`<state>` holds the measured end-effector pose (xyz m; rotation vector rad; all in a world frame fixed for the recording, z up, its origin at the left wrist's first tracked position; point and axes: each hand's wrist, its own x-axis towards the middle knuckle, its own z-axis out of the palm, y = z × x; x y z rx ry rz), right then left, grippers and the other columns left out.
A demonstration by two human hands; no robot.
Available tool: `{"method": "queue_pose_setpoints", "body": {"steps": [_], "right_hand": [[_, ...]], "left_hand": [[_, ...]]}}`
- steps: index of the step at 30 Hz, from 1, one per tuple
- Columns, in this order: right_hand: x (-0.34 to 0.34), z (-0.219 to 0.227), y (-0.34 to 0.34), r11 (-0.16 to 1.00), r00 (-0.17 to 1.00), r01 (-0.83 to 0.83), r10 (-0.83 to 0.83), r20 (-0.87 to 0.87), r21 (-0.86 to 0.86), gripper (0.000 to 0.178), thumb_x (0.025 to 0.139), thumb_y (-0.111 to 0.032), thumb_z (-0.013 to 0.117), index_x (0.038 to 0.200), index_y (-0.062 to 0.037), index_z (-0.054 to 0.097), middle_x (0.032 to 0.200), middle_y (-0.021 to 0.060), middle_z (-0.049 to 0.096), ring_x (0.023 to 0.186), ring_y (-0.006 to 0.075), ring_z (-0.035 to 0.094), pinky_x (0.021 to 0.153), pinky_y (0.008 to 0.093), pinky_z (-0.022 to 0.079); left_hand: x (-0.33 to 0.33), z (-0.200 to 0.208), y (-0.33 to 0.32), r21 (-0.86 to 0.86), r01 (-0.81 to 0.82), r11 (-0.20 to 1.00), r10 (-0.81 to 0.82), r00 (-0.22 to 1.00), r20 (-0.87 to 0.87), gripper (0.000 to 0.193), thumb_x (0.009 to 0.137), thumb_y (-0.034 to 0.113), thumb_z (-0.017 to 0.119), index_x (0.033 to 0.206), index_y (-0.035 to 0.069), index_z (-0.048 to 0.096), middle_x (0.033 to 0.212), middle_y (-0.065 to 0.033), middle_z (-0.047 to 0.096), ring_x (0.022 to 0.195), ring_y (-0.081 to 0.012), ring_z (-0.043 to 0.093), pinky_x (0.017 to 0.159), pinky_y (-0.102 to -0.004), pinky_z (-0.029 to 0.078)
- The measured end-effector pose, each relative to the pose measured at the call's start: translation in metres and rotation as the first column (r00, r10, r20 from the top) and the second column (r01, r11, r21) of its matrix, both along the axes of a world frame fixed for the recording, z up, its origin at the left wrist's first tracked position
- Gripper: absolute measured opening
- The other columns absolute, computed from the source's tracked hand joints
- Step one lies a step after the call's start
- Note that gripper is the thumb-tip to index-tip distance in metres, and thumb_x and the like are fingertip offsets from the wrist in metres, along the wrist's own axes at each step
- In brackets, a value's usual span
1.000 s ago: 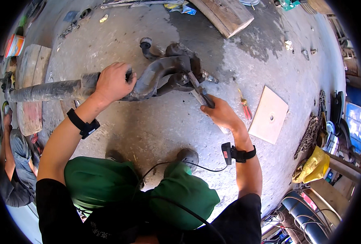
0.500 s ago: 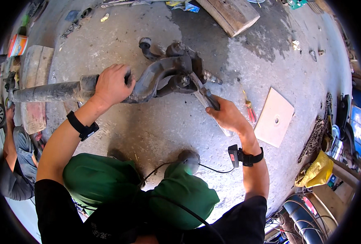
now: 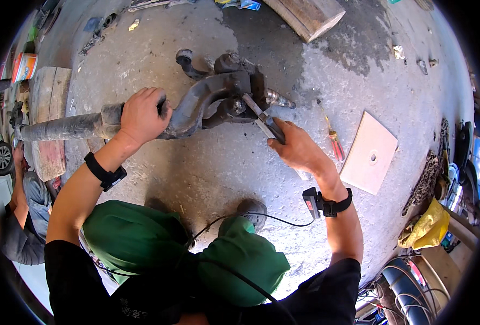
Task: The person cleans a drive shaft assembly by hand, then uses a screwdriver, pliers, and a hammer to remove and replace components on the joint.
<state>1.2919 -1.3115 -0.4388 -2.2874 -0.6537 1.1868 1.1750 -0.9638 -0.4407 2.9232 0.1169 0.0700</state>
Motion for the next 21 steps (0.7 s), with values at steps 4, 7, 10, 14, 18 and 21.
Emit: {"method": "queue_pose_setpoints", "body": {"steps": [4,7,10,14,18,21], "right_hand": [[0.003,-0.020,-0.009,0.989,0.993,-0.032,0.015,0.116,0.147,0.053,0.092,-0.022,0.069,0.136,0.0028,0.053,0.114,0.0260,0.064,0.104,0.0404,0.062,0.092,0.0444,0.049],[0.010,-0.016,-0.005,0.993,1.000,-0.014,0.014,-0.001,0.118,0.050,0.090,-0.021,0.069,0.133,0.0015,0.055,0.109,0.0268,0.064,0.103,0.0440,0.062,0.089,0.0468,0.049],[0.013,-0.014,-0.001,0.998,0.997,-0.009,0.014,-0.081,0.066,0.047,0.089,-0.019,0.069,0.130,0.0014,0.056,0.091,0.0252,0.066,0.088,0.0403,0.065,0.080,0.0458,0.049],[0.016,-0.021,-0.001,0.997,0.997,-0.021,0.027,-0.076,0.078,0.042,0.086,-0.015,0.067,0.123,0.0022,0.057,0.080,0.0233,0.062,0.075,0.0366,0.060,0.072,0.0450,0.047],[0.010,-0.034,-0.006,0.991,0.996,0.041,-0.030,-0.089,0.124,0.038,0.084,-0.011,0.064,0.119,0.0019,0.058,0.080,0.0239,0.062,0.075,0.0367,0.060,0.072,0.0452,0.047],[0.015,-0.038,-0.008,0.993,0.997,-0.017,0.025,-0.070,0.116,0.036,0.083,-0.009,0.062,0.117,0.0023,0.057,0.081,0.0244,0.063,0.075,0.0381,0.060,0.071,0.0453,0.047]], "left_hand": [[0.002,0.002,-0.003,0.009,-0.010,1.000,0.010,0.999,-0.049,0.019,0.081,0.022,0.068,0.087,0.005,0.064,0.087,-0.0135,0.066,0.087,-0.0341,0.063,0.079,-0.0447,0.052],[0.002,0.001,-0.002,0.035,0.002,0.999,-0.001,0.999,-0.032,0.019,0.080,0.022,0.068,0.087,0.005,0.064,0.087,-0.0132,0.066,0.088,-0.0340,0.063,0.079,-0.0444,0.052],[0.001,0.002,-0.002,0.023,-0.002,1.000,0.003,0.999,-0.054,0.019,0.080,0.021,0.067,0.088,0.005,0.064,0.087,-0.0131,0.066,0.088,-0.0338,0.063,0.079,-0.0443,0.052],[0.001,0.001,-0.002,0.032,0.004,0.999,-0.003,0.999,-0.041,0.018,0.080,0.021,0.067,0.087,0.005,0.063,0.087,-0.0134,0.066,0.087,-0.0341,0.063,0.079,-0.0445,0.052],[0.003,0.002,-0.003,0.025,-0.002,1.000,0.004,0.998,-0.056,0.017,0.080,0.020,0.066,0.087,0.005,0.063,0.087,-0.0135,0.066,0.086,-0.0346,0.063,0.078,-0.0447,0.052],[0.003,0.002,-0.004,0.035,0.006,0.999,-0.004,0.999,-0.051,0.017,0.080,0.020,0.066,0.087,0.005,0.063,0.087,-0.0135,0.066,0.087,-0.0348,0.063,0.078,-0.0447,0.052]]}}
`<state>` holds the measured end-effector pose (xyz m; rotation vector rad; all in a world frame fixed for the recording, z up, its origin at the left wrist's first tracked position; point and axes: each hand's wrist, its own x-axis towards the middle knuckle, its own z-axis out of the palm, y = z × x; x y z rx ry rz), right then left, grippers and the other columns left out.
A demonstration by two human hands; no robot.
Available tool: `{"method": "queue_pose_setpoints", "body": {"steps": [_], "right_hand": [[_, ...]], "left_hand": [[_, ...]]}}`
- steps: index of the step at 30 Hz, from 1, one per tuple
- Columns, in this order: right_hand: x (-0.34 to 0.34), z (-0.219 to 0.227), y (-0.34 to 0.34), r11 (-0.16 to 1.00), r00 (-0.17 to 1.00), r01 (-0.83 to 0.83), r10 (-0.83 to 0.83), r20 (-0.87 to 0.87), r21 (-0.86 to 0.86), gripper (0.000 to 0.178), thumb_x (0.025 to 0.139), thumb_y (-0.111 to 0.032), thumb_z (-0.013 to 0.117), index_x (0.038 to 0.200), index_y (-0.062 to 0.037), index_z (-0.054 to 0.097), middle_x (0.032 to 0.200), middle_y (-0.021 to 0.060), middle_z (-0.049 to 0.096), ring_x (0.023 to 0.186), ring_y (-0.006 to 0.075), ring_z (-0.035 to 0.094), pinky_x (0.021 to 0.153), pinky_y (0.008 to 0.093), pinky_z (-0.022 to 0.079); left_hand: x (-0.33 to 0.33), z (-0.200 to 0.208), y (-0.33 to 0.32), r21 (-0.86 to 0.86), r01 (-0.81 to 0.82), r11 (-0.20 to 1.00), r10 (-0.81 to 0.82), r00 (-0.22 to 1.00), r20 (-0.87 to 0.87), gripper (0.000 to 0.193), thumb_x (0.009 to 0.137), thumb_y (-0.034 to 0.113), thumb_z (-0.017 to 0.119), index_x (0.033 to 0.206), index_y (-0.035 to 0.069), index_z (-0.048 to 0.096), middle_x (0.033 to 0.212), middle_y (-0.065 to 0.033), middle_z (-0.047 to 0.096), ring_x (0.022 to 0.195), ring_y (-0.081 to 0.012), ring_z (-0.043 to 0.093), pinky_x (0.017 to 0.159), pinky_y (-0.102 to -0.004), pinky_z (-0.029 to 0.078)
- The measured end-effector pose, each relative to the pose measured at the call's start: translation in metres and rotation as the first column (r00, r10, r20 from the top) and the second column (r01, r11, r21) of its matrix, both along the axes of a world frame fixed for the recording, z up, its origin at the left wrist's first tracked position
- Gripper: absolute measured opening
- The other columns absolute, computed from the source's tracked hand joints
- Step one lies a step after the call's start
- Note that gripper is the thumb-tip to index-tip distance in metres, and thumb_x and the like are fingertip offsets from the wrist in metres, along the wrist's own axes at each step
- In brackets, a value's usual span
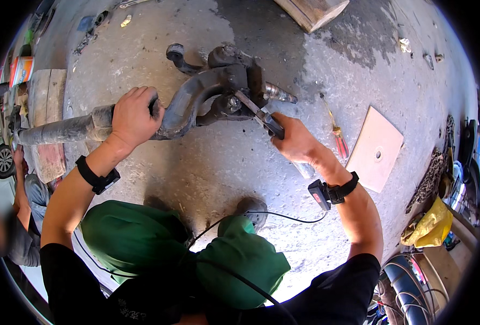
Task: The person cleans a drive shaft assembly by hand, then uses a screwdriver, pliers, and a hammer to remove and replace components on the joint.
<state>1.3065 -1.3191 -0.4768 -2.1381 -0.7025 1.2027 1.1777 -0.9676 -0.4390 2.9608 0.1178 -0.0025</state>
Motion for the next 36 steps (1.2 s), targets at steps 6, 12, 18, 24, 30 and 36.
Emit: {"method": "queue_pose_setpoints", "body": {"steps": [6,12,18,24,30,36], "right_hand": [[0.000,0.008,-0.001,1.000,1.000,0.001,0.000,0.019,-0.008,0.039,0.085,-0.009,0.058,0.122,0.0021,0.057,0.082,0.0218,0.064,0.071,0.0356,0.061,0.070,0.0433,0.048],[-0.011,0.030,-0.010,0.990,0.981,0.136,-0.140,-0.136,-0.037,0.054,0.085,-0.009,0.058,0.139,-0.0011,0.053,0.086,0.0137,0.063,0.079,0.0225,0.060,0.076,0.0380,0.049],[-0.007,0.028,-0.007,0.997,0.990,0.080,-0.080,-0.116,-0.004,0.051,0.088,-0.012,0.065,0.137,0.0012,0.054,0.087,0.0127,0.062,0.080,0.0214,0.058,0.077,0.0353,0.048],[-0.007,0.029,-0.006,0.992,0.966,0.126,-0.129,-0.224,-0.029,0.044,0.091,-0.014,0.067,0.131,0.0021,0.056,0.083,0.0116,0.060,0.080,0.0206,0.056,0.076,0.0357,0.047],[-0.001,0.030,0.000,0.996,0.981,0.076,-0.082,-0.175,-0.042,0.033,0.093,-0.016,0.067,0.119,0.0020,0.059,0.081,0.0099,0.057,0.078,0.0189,0.053,0.074,0.0352,0.046],[0.004,0.029,0.005,0.998,0.982,0.068,-0.066,-0.179,0.003,0.031,0.093,-0.017,0.068,0.116,0.0018,0.058,0.078,0.0103,0.054,0.075,0.0196,0.050,0.072,0.0369,0.045]], "left_hand": [[-0.001,-0.001,0.002,-0.007,0.014,1.000,-0.014,0.999,0.029,0.018,0.077,0.019,0.069,0.085,0.005,0.062,0.086,-0.0133,0.065,0.086,-0.0352,0.063,0.077,-0.0452,0.052],[-0.002,-0.001,0.003,0.000,0.009,1.000,-0.009,1.000,0.024,0.019,0.078,0.020,0.069,0.085,0.005,0.062,0.086,-0.0135,0.065,0.086,-0.0353,0.063,0.077,-0.0453,0.052],[-0.002,-0.002,0.004,-0.012,0.026,1.000,-0.026,0.999,0.047,0.018,0.078,0.020,0.068,0.084,0.005,0.061,0.085,-0.0138,0.065,0.085,-0.0355,0.062,0.076,-0.0453,0.052],[-0.001,-0.002,0.003,-0.019,0.024,1.000,-0.023,0.998,0.064,0.017,0.079,0.019,0.067,0.083,0.005,0.060,0.084,-0.0138,0.064,0.085,-0.0358,0.062,0.075,-0.0457,0.052],[-0.001,-0.001,0.003,-0.025,0.018,1.000,-0.016,0.998,0.055,0.016,0.079,0.019,0.067,0.082,0.005,0.060,0.083,-0.0137,0.064,0.084,-0.0357,0.062,0.075,-0.0458,0.052],[-0.002,-0.003,0.004,-0.010,0.012,1.000,-0.012,0.999,0.051,0.015,0.080,0.019,0.066,0.081,0.005,0.060,0.082,-0.0135,0.064,0.083,-0.0352,0.062,0.075,-0.0457,0.052]]}}
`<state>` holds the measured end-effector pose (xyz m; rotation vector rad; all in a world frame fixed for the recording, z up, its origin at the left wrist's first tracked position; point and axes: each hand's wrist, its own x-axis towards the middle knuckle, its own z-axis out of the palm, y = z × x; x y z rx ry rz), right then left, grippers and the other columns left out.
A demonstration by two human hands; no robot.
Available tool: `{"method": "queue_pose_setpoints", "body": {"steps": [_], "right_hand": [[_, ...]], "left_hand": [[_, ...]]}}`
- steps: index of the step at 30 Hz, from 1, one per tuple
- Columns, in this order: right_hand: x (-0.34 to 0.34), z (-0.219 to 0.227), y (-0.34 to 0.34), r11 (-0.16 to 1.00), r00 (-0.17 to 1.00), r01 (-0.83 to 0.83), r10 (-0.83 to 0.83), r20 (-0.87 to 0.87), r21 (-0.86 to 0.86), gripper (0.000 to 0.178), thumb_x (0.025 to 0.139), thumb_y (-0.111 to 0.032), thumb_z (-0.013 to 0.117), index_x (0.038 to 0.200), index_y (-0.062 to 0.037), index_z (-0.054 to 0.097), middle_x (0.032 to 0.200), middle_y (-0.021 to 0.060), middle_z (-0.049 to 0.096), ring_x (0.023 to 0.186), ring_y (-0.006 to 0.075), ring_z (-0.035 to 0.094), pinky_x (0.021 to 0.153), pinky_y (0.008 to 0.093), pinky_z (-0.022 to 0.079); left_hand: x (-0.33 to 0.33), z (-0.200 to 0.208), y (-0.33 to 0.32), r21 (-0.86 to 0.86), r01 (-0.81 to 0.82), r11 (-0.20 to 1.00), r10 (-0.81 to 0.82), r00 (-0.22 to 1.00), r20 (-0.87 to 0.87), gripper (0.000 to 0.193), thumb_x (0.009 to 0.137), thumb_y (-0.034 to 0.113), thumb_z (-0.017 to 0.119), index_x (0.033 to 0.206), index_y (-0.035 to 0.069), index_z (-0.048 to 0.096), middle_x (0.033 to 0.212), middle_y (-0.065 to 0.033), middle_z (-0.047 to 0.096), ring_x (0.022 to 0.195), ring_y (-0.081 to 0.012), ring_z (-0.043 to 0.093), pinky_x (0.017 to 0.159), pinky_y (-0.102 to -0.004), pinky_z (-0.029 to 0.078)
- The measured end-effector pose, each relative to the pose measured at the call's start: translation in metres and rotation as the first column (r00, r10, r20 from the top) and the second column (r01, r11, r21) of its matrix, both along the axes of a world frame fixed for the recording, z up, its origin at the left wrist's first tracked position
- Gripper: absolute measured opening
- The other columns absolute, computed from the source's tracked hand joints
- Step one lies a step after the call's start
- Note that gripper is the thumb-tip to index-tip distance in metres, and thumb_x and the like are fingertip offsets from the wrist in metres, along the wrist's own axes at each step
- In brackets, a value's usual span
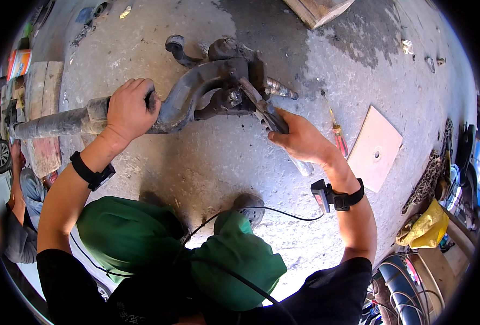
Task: The person cleans a drive shaft assembly by hand, then uses a screwdriver, pliers, and a hammer to remove and replace components on the joint.
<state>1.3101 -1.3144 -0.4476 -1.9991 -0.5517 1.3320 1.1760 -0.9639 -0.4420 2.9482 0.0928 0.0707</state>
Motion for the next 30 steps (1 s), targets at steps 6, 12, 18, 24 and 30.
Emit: {"method": "queue_pose_setpoints", "body": {"steps": [6,12,18,24,30], "right_hand": [[0.007,-0.007,-0.008,0.997,0.995,-0.082,0.083,0.060,-0.012,0.038,0.092,-0.019,0.068,0.122,0.0021,0.057,0.078,0.0114,0.054,0.073,0.0209,0.049,0.070,0.0378,0.044],[-0.001,-0.005,0.001,0.999,0.992,-0.035,0.033,0.119,0.013,0.033,0.090,-0.018,0.068,0.115,0.0015,0.057,0.078,0.0133,0.055,0.073,0.0235,0.051,0.071,0.0402,0.045],[-0.007,-0.016,0.001,1.000,0.994,0.021,-0.020,0.109,-0.011,0.032,0.090,-0.016,0.068,0.114,0.0015,0.056,0.075,0.0145,0.055,0.070,0.0248,0.053,0.069,0.0417,0.045],[-0.014,0.013,-0.003,0.989,0.990,0.134,-0.136,-0.030,-0.060,0.037,0.089,-0.014,0.068,0.121,0.0018,0.057,0.076,0.0093,0.058,0.071,0.0180,0.054,0.066,0.0367,0.045],[-0.014,0.042,-0.001,0.984,0.982,0.165,-0.157,0.108,-0.066,0.047,0.088,-0.013,0.068,0.130,0.0029,0.055,0.082,0.0119,0.061,0.073,0.0192,0.059,0.069,0.0343,0.048]], "left_hand": [[0.002,0.002,-0.002,0.009,0.014,1.000,-0.014,1.000,0.019,0.015,0.080,0.019,0.066,0.081,0.005,0.059,0.082,-0.0136,0.064,0.083,-0.0350,0.062,0.076,-0.0455,0.052],[0.000,0.000,0.000,0.005,0.008,1.000,-0.008,1.000,-0.006,0.017,0.079,0.020,0.067,0.083,0.005,0.061,0.084,-0.0133,0.065,0.085,-0.0346,0.062,0.076,-0.0451,0.052],[0.001,-0.001,-0.001,0.016,0.005,1.000,-0.005,1.000,-0.009,0.019,0.079,0.022,0.068,0.084,0.005,0.062,0.085,-0.0134,0.065,0.086,-0.0346,0.062,0.076,-0.0451,0.052],[-0.002,-0.001,0.001,0.013,-0.004,1.000,0.004,1.000,-0.022,0.020,0.079,0.022,0.069,0.084,0.005,0.061,0.087,-0.0134,0.065,0.087,-0.0349,0.062,0.078,-0.0451,0.052],[-0.002,0.001,0.000,0.008,-0.025,1.000,0.025,0.999,-0.030,0.020,0.078,0.022,0.070,0.084,0.005,0.061,0.086,-0.0132,0.065,0.087,-0.0346,0.063,0.078,-0.0452,0.052]]}}
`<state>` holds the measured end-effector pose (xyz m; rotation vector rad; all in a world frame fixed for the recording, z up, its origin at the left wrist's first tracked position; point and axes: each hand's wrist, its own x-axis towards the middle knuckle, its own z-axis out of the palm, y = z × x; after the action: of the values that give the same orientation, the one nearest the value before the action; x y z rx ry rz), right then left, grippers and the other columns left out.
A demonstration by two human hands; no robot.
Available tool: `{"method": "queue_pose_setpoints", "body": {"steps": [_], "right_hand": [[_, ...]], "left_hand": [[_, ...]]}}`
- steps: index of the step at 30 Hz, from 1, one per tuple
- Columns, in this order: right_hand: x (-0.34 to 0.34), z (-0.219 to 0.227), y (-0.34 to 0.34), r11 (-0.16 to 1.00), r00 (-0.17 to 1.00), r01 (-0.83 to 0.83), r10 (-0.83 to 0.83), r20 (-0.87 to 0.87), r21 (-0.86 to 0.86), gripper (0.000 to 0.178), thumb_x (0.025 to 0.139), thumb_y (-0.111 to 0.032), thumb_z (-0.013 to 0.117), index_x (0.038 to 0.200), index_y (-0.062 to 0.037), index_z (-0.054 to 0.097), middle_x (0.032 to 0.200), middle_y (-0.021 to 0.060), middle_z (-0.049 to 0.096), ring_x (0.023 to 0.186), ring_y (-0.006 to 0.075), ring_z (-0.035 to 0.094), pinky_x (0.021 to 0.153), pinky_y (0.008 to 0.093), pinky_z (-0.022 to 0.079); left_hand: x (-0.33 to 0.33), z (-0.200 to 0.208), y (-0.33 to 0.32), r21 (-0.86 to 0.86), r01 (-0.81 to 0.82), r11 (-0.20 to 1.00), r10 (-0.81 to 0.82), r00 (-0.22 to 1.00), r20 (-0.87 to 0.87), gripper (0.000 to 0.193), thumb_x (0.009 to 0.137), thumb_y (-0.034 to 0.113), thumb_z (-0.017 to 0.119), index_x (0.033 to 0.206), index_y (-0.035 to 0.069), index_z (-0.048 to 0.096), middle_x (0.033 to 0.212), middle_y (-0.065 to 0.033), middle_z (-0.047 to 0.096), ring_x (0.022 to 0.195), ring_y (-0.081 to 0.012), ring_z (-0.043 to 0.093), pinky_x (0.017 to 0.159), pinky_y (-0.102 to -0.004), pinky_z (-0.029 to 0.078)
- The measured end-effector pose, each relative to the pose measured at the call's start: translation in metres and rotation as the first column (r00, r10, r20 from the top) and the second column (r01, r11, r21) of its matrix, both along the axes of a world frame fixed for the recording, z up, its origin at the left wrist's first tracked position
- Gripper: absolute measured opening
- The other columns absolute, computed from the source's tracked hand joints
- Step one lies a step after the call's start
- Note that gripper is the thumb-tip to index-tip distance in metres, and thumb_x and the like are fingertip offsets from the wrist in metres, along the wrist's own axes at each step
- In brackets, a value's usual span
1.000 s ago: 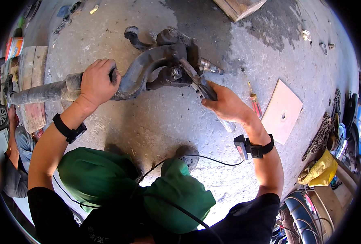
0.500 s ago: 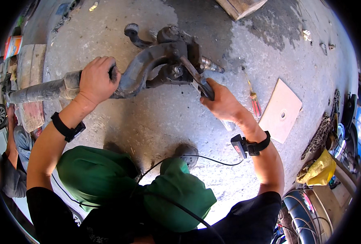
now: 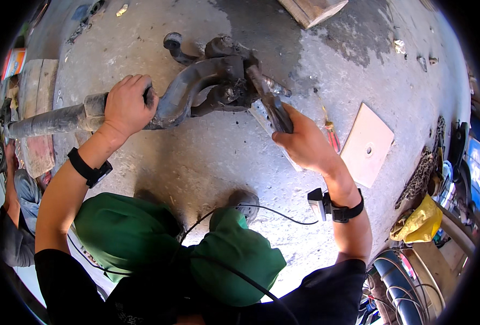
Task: The person cleans a drive shaft assembly by hand, then uses a screwdriver, pliers, and a hammer to remove and replace components on the joint.
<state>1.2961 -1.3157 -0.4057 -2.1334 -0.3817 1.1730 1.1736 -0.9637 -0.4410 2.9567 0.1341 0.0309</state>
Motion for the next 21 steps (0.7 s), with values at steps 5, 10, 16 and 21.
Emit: {"method": "queue_pose_setpoints", "body": {"steps": [5,10,16,21], "right_hand": [[0.021,0.030,0.025,0.936,0.952,-0.240,0.279,0.125,-0.258,0.036,0.087,-0.008,0.055,0.120,0.0050,0.056,0.095,0.0314,0.067,0.093,0.0454,0.067,0.082,0.0491,0.051],[0.043,0.061,0.057,0.747,0.890,-0.405,0.454,-0.041,-0.527,0.027,0.087,-0.003,0.059,0.112,0.0057,0.058,0.083,0.0233,0.068,0.076,0.0349,0.070,0.068,0.0451,0.053],[0.049,0.078,0.090,0.597,0.823,-0.489,0.557,-0.110,-0.636,0.029,0.084,-0.008,0.049,0.098,0.0090,0.068,0.098,0.0325,0.068,0.094,0.0442,0.069,0.081,0.0501,0.053],[0.048,0.093,0.120,0.537,0.857,-0.482,0.455,-0.243,-0.693,0.022,0.087,-0.011,0.059,0.100,0.0061,0.066,0.082,0.0203,0.068,0.071,0.0313,0.069,0.064,0.0427,0.053]], "left_hand": [[0.001,-0.001,0.002,-0.027,0.028,0.999,-0.027,0.999,0.035,0.018,0.079,0.020,0.070,0.084,0.005,0.060,0.086,-0.0135,0.064,0.087,-0.0353,0.062,0.077,-0.0452,0.052],[0.000,-0.005,0.001,-0.061,0.019,0.998,-0.015,0.997,0.073,0.017,0.079,0.018,0.069,0.084,0.005,0.059,0.086,-0.0132,0.064,0.086,-0.0356,0.062,0.077,-0.0451,0.051],[-0.001,-0.007,0.001,-0.064,-0.022,0.998,0.025,0.999,0.043,0.020,0.079,0.024,0.068,0.084,0.005,0.063,0.087,-0.0126,0.067,0.089,-0.0332,0.064,0.079,-0.0442,0.053],[-0.003,-0.011,0.004,-0.097,0.016,0.995,-0.006,0.994,0.105,0.018,0.079,0.020,0.069,0.086,0.006,0.060,0.086,-0.0132,0.065,0.088,-0.0349,0.063,0.077,-0.0455,0.051]]}}
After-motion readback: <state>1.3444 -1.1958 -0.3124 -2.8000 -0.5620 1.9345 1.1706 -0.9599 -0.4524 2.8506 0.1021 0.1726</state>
